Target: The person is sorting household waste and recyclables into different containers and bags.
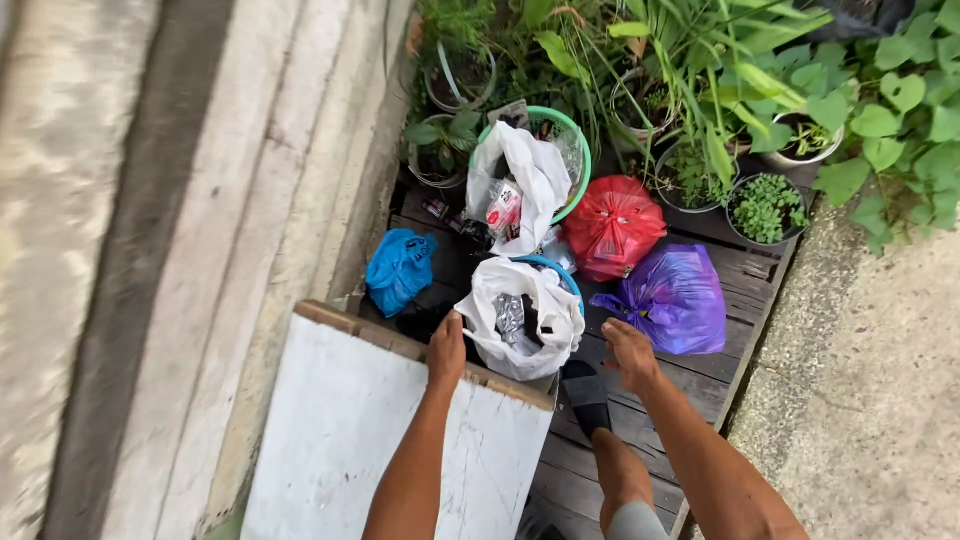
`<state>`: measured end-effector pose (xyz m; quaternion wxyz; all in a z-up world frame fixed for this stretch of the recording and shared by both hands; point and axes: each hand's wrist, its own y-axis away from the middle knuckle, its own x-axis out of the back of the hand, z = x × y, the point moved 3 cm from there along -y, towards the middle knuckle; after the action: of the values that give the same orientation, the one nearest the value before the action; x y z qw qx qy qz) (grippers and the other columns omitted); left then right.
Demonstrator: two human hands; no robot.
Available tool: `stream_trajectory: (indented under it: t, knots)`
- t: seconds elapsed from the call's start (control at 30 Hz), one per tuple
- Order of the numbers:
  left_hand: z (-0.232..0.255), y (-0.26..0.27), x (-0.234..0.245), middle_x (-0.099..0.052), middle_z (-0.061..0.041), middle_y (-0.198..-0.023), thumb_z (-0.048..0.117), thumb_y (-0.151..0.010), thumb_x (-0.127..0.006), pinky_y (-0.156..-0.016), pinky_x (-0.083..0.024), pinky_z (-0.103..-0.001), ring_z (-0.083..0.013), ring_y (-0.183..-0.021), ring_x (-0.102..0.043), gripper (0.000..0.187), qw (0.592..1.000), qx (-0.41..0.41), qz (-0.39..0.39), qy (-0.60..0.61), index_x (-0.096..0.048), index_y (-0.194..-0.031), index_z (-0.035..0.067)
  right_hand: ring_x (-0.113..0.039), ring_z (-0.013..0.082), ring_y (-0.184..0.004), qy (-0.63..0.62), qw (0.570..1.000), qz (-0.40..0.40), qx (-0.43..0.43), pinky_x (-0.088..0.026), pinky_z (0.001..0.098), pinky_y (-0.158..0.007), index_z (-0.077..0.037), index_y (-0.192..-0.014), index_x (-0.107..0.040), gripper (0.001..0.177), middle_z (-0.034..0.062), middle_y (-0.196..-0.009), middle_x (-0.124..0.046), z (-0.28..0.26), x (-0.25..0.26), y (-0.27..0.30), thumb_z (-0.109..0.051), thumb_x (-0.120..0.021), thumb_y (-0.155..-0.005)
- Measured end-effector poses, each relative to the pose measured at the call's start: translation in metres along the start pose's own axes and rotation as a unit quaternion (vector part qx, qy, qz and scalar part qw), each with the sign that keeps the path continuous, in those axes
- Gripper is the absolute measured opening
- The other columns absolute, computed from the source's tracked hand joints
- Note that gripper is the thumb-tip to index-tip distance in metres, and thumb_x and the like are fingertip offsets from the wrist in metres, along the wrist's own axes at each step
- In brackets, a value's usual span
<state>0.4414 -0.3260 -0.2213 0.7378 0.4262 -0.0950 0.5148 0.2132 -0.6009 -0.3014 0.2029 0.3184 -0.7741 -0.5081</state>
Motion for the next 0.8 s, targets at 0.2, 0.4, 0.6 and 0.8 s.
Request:
stream_trajectory:
  t: [0.2,0.4,0.6,0.8]
  knots:
    - [-0.105,-0.107,-0.048,-0.064,-0.024,-0.135,0.061,-0.104,-0.027,-0.109,-0.042,-0.047,-0.0443,-0.129,-0.056,0.075,0.994,-0.05,-0.001,-0.097,-0.064,-0.133,0.003,-0.053,0.0254,-0.132,0.034,0.997,-0.031,0.061,-0.052,0.0515,-0.097,-0.014,-0.15,-0.051,0.069,0.006,-0.149,-0.056,0.049,0.003,-0.098,-0.046,-0.065,-0.09]
    - [-0.125,-0.151,-0.075,-0.064,-0.027,-0.137,0.063,-0.101,-0.029,-0.11,-0.044,-0.043,-0.0418,-0.131,-0.057,0.083,0.993,0.114,-0.011,-0.015,-0.063,-0.133,-0.005,-0.043,0.0303,-0.146,0.075,0.997,-0.031,-0.017,-0.045,0.0607,-0.107,-0.017,-0.158,-0.039,0.085,0.0045,-0.161,-0.044,0.064,-0.015,-0.13,-0.052,-0.066,-0.086]
    - [-0.16,-0.164,-0.104,-0.063,-0.022,-0.14,0.067,-0.1,-0.031,-0.108,-0.044,-0.042,-0.0367,-0.131,-0.058,0.084,0.974,0.216,-0.049,0.049,-0.058,-0.14,-0.002,-0.034,0.0285,-0.152,0.059,0.993,-0.028,-0.098,-0.037,0.0629,-0.115,-0.023,-0.163,-0.027,0.089,0.0022,-0.168,-0.032,0.069,-0.029,-0.138,-0.049,-0.065,-0.087]
    - [-0.171,-0.147,-0.12,-0.066,-0.014,-0.137,0.069,-0.09,-0.045,-0.101,-0.049,-0.046,-0.0332,-0.124,-0.062,0.081,0.91,0.355,-0.084,0.198,-0.056,-0.147,0.012,-0.052,0.0306,-0.135,0.039,0.99,-0.06,-0.122,-0.044,0.0562,-0.107,-0.026,-0.16,-0.034,0.077,0.0071,-0.154,-0.05,0.066,-0.042,-0.131,-0.042,-0.062,-0.091]
